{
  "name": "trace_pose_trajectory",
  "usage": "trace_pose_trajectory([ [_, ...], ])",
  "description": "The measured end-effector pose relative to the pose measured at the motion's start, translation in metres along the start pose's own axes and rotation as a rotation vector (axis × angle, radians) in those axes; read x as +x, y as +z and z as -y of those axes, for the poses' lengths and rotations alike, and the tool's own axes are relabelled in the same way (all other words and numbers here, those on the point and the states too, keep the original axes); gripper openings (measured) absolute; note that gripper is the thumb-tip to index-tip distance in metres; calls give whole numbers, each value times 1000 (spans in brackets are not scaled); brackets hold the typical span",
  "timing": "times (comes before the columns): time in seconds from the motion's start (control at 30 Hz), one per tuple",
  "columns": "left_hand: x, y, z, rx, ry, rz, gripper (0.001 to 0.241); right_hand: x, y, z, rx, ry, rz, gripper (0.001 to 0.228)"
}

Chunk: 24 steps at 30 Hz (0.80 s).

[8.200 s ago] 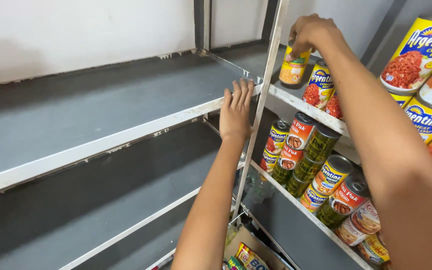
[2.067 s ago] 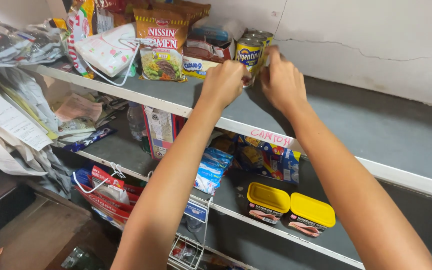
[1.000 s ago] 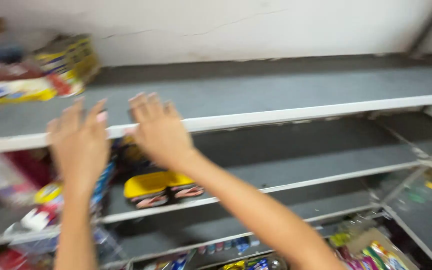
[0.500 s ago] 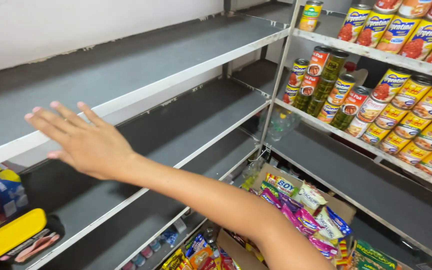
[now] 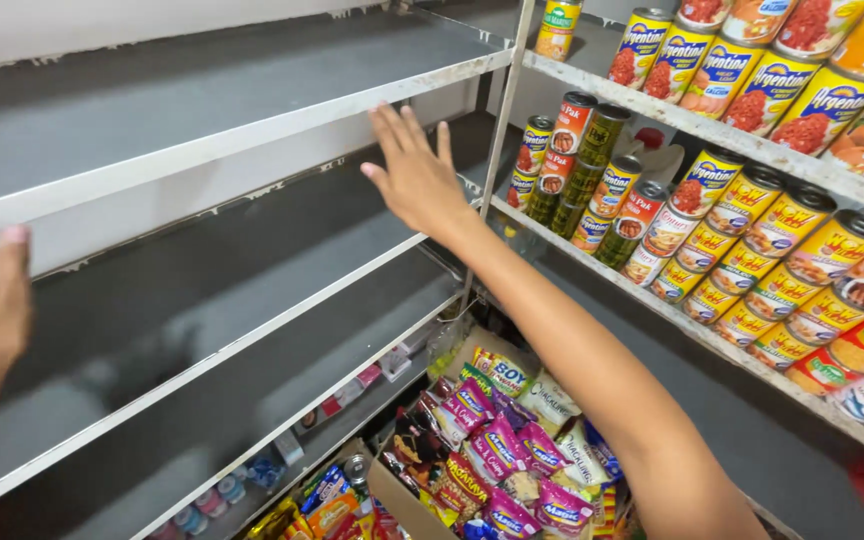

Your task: Organizing and stocking various grocery items like snacks and canned goods onto store shelves.

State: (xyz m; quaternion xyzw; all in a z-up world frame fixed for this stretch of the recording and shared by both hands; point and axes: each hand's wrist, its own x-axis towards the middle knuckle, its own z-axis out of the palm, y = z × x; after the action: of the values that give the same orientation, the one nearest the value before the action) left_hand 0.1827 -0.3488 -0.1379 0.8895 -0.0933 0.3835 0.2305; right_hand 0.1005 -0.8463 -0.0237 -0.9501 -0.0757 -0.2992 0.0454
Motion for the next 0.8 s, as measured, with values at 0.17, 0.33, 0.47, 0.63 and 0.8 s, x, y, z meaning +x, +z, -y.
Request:
trace_pose_trajectory([
  [0.17, 36, -17, -219, 132, 218, 61, 69, -19, -32, -94, -42, 76, 49, 69],
  [0.33, 91, 78, -287, 153, 361, 247, 76, -24, -71, -169, -123, 116, 57, 69],
  [0.47, 110, 131, -343, 169, 321, 327, 82, -26, -94, -218, -166, 85, -14, 68],
  [0.63, 123, 191, -422, 128, 336, 358, 83, -19, -120, -259, -205, 44, -71, 62],
  [0.8, 116, 214, -541, -491, 388, 621, 71, 11, -135, -298, -211, 171, -13, 33],
])
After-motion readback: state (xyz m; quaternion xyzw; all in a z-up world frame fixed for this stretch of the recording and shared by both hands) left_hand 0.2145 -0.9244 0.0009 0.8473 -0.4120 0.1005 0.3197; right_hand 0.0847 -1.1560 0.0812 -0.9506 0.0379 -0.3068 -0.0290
